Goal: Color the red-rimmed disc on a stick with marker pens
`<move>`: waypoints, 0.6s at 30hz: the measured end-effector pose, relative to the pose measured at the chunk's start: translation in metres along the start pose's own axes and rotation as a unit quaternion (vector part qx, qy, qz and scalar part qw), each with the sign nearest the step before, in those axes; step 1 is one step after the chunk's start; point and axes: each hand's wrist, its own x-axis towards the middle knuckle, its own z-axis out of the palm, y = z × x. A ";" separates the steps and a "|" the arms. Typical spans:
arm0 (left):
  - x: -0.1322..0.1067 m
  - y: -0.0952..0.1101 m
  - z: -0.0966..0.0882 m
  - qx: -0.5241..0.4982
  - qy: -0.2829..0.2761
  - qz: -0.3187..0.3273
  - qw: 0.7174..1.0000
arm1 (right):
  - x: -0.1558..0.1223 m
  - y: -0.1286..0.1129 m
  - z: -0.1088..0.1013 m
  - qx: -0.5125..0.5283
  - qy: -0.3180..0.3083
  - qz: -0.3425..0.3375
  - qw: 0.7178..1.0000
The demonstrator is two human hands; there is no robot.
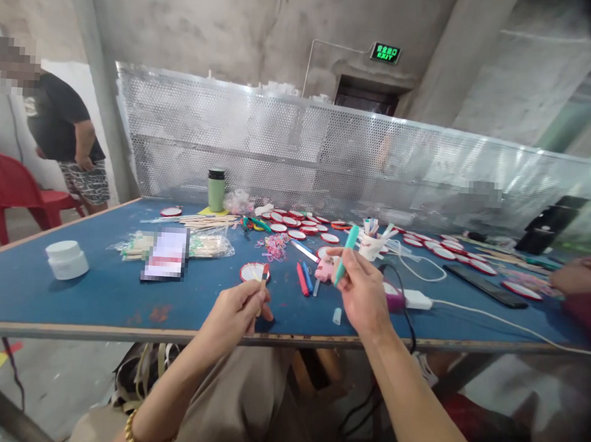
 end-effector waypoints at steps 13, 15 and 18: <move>0.007 -0.002 -0.004 -0.063 -0.011 -0.021 0.998 | -0.052 0.023 0.067 -0.045 0.013 -0.080 0.996; 0.006 -0.002 -0.004 -0.058 -0.014 -0.015 0.998 | -0.054 0.026 0.069 -0.060 0.024 -0.089 0.994; 0.005 -0.002 -0.004 -0.056 -0.014 -0.007 0.998 | -0.058 0.030 0.069 -0.096 0.027 -0.117 0.988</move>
